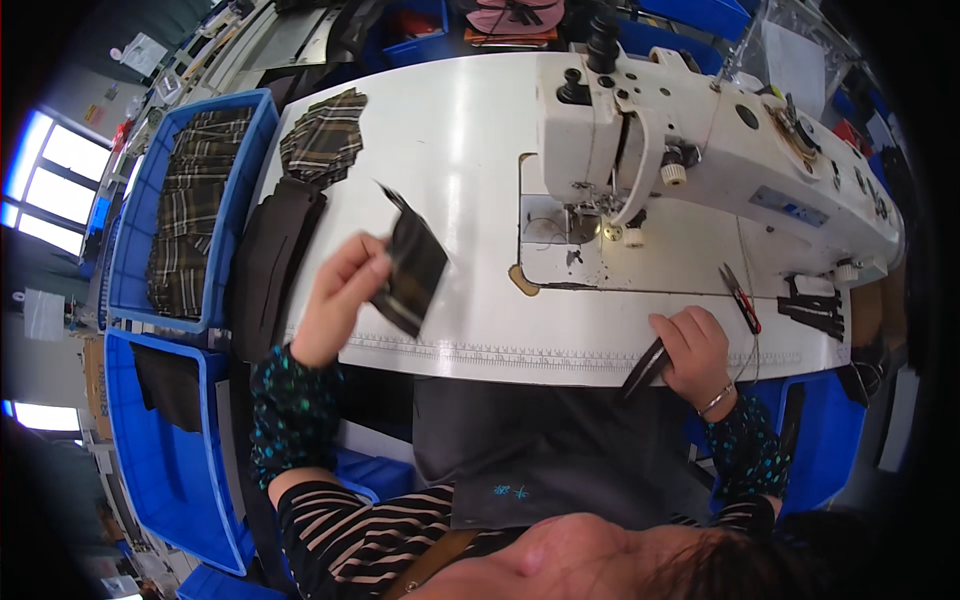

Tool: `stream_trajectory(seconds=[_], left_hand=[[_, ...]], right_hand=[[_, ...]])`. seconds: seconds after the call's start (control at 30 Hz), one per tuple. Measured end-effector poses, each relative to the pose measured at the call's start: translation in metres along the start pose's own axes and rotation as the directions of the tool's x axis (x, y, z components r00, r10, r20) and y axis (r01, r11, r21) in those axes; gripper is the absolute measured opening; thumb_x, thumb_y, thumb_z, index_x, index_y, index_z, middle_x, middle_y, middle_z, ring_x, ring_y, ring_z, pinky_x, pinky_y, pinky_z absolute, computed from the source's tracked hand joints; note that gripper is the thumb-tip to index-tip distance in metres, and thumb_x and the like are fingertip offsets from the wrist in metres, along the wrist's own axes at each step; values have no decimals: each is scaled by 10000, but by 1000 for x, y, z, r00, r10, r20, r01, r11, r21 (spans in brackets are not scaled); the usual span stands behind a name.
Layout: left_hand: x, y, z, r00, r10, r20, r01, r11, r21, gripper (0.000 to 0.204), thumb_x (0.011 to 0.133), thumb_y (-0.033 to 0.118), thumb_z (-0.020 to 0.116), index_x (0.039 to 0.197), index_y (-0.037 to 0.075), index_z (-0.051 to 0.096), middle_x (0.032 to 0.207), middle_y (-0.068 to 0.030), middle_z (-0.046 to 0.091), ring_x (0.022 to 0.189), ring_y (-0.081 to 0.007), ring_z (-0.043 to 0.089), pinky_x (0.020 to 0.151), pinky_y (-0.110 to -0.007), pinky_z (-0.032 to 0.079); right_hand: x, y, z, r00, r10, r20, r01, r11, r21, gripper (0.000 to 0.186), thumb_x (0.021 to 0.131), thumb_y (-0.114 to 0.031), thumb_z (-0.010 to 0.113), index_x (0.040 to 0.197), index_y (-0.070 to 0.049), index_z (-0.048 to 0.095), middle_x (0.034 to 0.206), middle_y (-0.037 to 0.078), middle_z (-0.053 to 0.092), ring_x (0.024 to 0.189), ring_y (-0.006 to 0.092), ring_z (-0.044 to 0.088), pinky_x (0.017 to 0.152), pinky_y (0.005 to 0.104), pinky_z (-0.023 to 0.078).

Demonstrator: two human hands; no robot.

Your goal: The person sews a zipper onto a piece of black fabric using an industrial sewing machine. They align the zipper, guide the fabric through the machine, and stitch along the zipper teeth. The person then cuts the thread and inspects the finished seam.

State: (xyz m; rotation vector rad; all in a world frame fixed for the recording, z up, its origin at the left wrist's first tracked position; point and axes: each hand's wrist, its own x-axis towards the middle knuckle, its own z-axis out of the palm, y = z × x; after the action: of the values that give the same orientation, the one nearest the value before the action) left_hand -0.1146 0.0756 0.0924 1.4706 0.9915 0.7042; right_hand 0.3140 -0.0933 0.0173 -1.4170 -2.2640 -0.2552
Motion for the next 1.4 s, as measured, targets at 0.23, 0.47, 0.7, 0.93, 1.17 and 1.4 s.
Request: stream_trajectory(seconds=[0.23, 0.47, 0.7, 0.93, 1.17, 1.4], left_hand=[[-38, -53, 105, 897, -137, 421, 265, 927, -264, 134, 1128, 182, 563, 1071, 61, 561, 994, 45, 564, 860, -51, 464, 784, -241, 418], [19, -20, 121, 836, 312, 451, -522, 707, 478, 207, 1059, 176, 613, 1115, -9, 689, 1101, -161, 726, 1033, -358, 671, 922, -425, 534], [120, -48, 115, 817, 479, 321, -418, 109, 902, 465, 1010, 386, 659, 1334, 53, 645, 1370, -114, 635, 1367, -328, 556, 1064, -482, 468], [99, -33, 121, 845, 464, 268, -477, 426, 769, 443, 878, 244, 828, 1244, 52, 669, 1169, -111, 669, 1045, -318, 679, 850, -408, 568], [91, -22, 107, 855, -288, 431, 274, 957, 96, 350, 997, 97, 695, 1321, -19, 629, 1080, -64, 731, 741, -100, 695, 594, -231, 561], [79, -34, 121, 876, 266, 403, -455, 734, 505, 337, 915, 39, 714, 1250, 12, 691, 1184, -87, 707, 857, -198, 713, 716, -317, 565]], right_hand=[[40, -45, 8, 969, -244, -24, 245, 957, 158, 430, 860, -136, 650, 1265, -3, 709, 1133, 133, 714, 1035, 310, 697, 922, 400, 584], [46, -13, 25, 951, -260, 166, 221, 950, 218, 381, 896, -108, 620, 1256, -32, 720, 1391, 117, 692, 1298, 305, 651, 1103, 447, 511], [92, 34, 36, 870, -459, 181, 370, 849, 376, 401, 778, -47, 703, 1178, -64, 734, 1353, 74, 711, 1273, 289, 659, 1050, 410, 540], [104, 37, 49, 867, -468, 171, 382, 845, 375, 342, 776, -60, 708, 1118, -62, 726, 1305, 65, 724, 1217, 271, 683, 861, 373, 616], [101, 15, 49, 949, -303, 90, 290, 947, 138, 353, 861, -124, 671, 1202, -54, 730, 1317, 85, 705, 1177, 254, 702, 857, 355, 624], [103, 22, 48, 926, -364, 97, 349, 926, 145, 385, 886, -143, 644, 1246, -33, 723, 1322, 95, 695, 1180, 265, 693, 896, 381, 602]])
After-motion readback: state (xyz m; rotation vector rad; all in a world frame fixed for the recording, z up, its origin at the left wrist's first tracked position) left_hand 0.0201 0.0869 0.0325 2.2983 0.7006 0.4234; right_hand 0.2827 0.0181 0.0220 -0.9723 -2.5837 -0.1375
